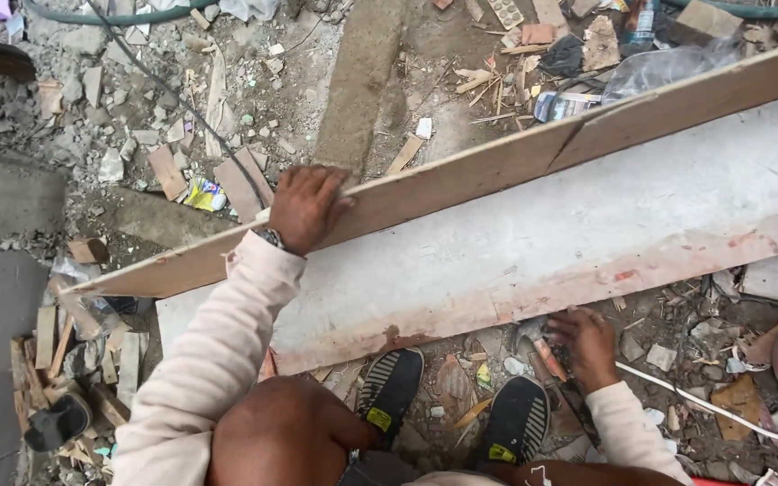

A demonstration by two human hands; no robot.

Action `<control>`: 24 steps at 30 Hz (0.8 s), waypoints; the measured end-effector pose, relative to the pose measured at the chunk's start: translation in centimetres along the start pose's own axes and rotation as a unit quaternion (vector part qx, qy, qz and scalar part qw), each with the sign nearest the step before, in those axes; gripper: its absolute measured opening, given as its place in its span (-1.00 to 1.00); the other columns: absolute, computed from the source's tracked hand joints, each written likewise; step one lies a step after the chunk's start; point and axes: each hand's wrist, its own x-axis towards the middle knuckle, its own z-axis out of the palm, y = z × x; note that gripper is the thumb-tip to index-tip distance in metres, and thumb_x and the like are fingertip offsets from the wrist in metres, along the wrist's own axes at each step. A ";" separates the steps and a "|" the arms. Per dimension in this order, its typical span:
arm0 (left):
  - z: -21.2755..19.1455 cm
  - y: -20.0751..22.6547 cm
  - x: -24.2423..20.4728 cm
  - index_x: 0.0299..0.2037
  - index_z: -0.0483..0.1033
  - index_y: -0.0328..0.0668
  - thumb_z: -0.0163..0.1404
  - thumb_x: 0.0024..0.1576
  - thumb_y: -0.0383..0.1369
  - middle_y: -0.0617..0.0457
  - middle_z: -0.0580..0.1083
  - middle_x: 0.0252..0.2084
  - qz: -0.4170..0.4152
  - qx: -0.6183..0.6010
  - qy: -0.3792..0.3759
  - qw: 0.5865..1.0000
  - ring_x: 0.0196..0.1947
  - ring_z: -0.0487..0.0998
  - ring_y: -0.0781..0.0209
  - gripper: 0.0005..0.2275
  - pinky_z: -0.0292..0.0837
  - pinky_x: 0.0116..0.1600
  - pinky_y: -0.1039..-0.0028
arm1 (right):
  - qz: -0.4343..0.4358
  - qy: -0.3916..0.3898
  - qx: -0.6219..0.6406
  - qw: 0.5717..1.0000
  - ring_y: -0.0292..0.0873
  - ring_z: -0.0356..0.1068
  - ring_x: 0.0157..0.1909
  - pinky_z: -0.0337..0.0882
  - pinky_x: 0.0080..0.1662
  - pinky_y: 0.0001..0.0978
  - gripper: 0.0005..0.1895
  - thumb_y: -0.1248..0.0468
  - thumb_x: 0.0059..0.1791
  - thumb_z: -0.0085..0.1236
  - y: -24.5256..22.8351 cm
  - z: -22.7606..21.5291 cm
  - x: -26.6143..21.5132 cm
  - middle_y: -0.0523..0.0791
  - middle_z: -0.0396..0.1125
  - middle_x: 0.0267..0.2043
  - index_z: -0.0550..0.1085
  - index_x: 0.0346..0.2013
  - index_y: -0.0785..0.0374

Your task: The person removes nails from a wooden board with a hammer, retrieves nails from a bucket, and hammers the nails into wooden boards to assemble a wooden formwork.

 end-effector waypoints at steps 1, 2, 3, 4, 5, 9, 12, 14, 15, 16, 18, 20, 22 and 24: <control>-0.3 -0.3 0.5 0.15 0.46 -0.21 0.13 0.19 -0.21 -0.12 0.52 -0.01 -0.020 0.001 -0.010 1.000 0.04 0.51 -0.08 -0.62 0.28 0.20 -0.04 | 0.009 0.004 0.031 0.999 0.01 0.53 -0.14 0.52 -0.18 -0.16 -0.84 0.33 0.12 -0.15 -0.3 0.1 0.3 0.07 0.45 -0.17 0.30 -0.06 0.36; -0.5 -0.3 1.0 0.15 0.46 -0.23 0.13 0.18 -0.19 -0.13 0.52 -0.03 -0.041 0.001 -0.019 0.999 0.02 0.50 -0.11 -0.60 0.28 0.17 -0.04 | -0.029 -0.013 0.039 0.999 0.04 0.53 -0.18 0.54 -0.19 -0.12 -0.86 0.36 0.11 -0.15 -0.8 0.4 0.5 0.06 0.42 -0.19 0.30 -0.07 0.37; -0.6 -0.1 1.5 0.16 0.46 -0.21 0.11 0.16 -0.25 -0.11 0.52 0.02 -0.031 0.074 -0.002 0.997 0.07 0.51 -0.08 -0.61 0.27 0.20 -0.04 | -0.066 -0.025 0.049 0.996 0.06 0.53 -0.22 0.56 -0.20 -0.08 -0.87 0.39 0.10 -0.15 -1.1 0.8 0.1 0.05 0.40 -0.22 0.30 -0.08 0.38; -0.8 0.2 2.0 0.17 0.46 -0.20 0.09 0.15 -0.30 -0.09 0.52 0.07 -0.022 0.145 0.016 0.989 0.12 0.51 -0.05 -0.62 0.26 0.23 -0.05 | -0.102 -0.038 0.058 0.992 0.09 0.52 -0.26 0.58 -0.20 -0.04 -0.88 0.42 0.10 -0.15 -1.6 1.3 -0.3 0.04 0.37 -0.25 0.29 -0.09 0.39; -0.8 0.6 2.6 0.18 0.46 -0.18 0.08 0.13 -0.35 -0.07 0.52 0.11 -0.012 0.216 0.035 0.976 0.17 0.51 -0.03 -0.62 0.25 0.26 -0.05 | -0.100 -0.049 0.059 0.992 0.09 0.53 -0.28 0.58 -0.21 -0.04 -0.91 0.41 0.11 -0.14 -2.6 1.7 -1.0 0.05 0.37 -0.27 0.27 -0.11 0.37; -0.3 6.4 3.1 0.16 0.43 -0.21 0.13 0.12 -0.26 -0.21 0.47 0.14 0.023 -0.077 -0.018 0.997 0.13 0.50 -0.21 -0.58 0.31 0.30 0.02 | -0.127 -0.074 0.034 0.989 0.06 0.53 -0.33 0.59 -0.25 -0.08 -0.93 0.37 0.14 -0.12 -7.5 4.8 -4.1 0.09 0.37 -0.33 0.24 -0.16 0.34; 0.2 13.2 2.0 0.33 0.28 -0.39 0.35 -0.04 0.13 -0.43 0.40 0.16 0.021 -0.200 -0.262 0.944 0.06 0.50 -0.29 -0.11 0.45 0.16 0.06 | -0.185 -0.093 0.004 0.978 0.01 0.53 -0.31 0.61 -0.23 -0.15 -0.90 0.35 0.17 -0.10 -11.2 7.6 -5.5 0.09 0.40 -0.32 0.26 -0.14 0.36; 0.2 14.7 2.4 0.38 0.21 -0.36 0.31 -0.09 -0.16 -0.45 0.36 0.23 0.010 -0.192 -0.318 0.928 -0.02 0.52 -0.33 -0.16 0.50 -0.01 0.06 | -0.241 -0.118 -0.015 0.963 -0.03 0.55 -0.26 0.62 -0.19 -0.21 -0.89 0.35 0.18 -0.09 -12.6 8.5 -6.0 0.06 0.42 -0.28 0.28 -0.09 0.37; 0.4 15.0 2.9 0.41 0.18 -0.34 0.29 -0.12 -0.30 -0.46 0.34 0.27 0.005 -0.185 -0.344 0.921 -0.06 0.54 -0.34 -0.17 0.53 -0.09 0.06 | -0.274 -0.135 -0.025 0.952 -0.05 0.56 -0.22 0.62 -0.16 -0.23 -0.89 0.36 0.17 -0.08 -12.9 8.8 -5.8 0.03 0.43 -0.24 0.29 -0.06 0.37; 0.3 14.5 3.5 0.42 0.19 -0.27 0.20 -0.08 -0.38 -0.38 0.40 0.21 0.004 -0.180 -0.357 0.917 -0.14 0.58 -0.26 -0.23 0.56 -0.11 0.09 | -0.307 -0.152 -0.035 0.939 -0.07 0.57 -0.18 0.62 -0.13 -0.26 -0.87 0.37 0.16 -0.07 -12.9 8.7 -5.3 0.01 0.43 -0.21 0.30 -0.03 0.38; -0.3 12.5 4.6 0.46 0.21 -0.13 0.02 0.00 -0.53 -0.22 0.52 0.11 -0.002 -0.170 -0.390 0.905 -0.29 0.65 -0.10 -0.30 0.62 -0.14 0.15 | -0.379 -0.135 -0.119 0.908 -0.11 0.55 -0.19 0.62 -0.16 -0.28 -0.85 0.38 0.15 -0.04 -11.5 8.5 -3.4 0.00 0.46 -0.19 0.39 -0.02 0.39; -0.8 11.4 6.0 0.41 0.30 -0.02 -0.01 0.00 -0.54 -0.20 0.59 -0.10 -0.047 -0.176 -0.407 0.895 -0.31 0.67 -0.10 -0.35 0.61 -0.10 0.17 | -0.386 -0.103 -0.223 0.889 -0.12 0.55 -0.20 0.58 -0.19 -0.28 -0.86 0.41 0.11 0.02 -9.0 8.5 -1.0 -0.01 0.51 -0.21 0.49 -0.07 0.34; -1.4 10.0 7.4 0.33 0.41 0.01 0.03 -0.02 -0.52 -0.22 0.62 -0.19 -0.043 -0.193 -0.382 0.903 -0.29 0.66 -0.13 -0.40 0.58 -0.07 0.16 | -0.383 -0.071 -0.328 0.860 -0.05 0.55 -0.22 0.54 -0.19 -0.24 -0.85 0.45 0.03 0.11 -6.8 8.7 1.4 0.03 0.52 -0.22 0.57 -0.15 0.28; -2.0 8.9 7.9 0.22 0.52 -0.03 0.13 -0.07 -0.48 -0.26 0.60 -0.17 0.010 -0.222 -0.319 0.921 -0.24 0.63 -0.20 -0.46 0.52 -0.07 0.12 | -0.433 -0.057 -0.417 0.797 0.04 0.55 -0.22 0.53 -0.17 -0.16 -0.80 0.49 -0.08 0.19 -5.3 9.1 3.4 0.09 0.50 -0.19 0.61 -0.20 0.27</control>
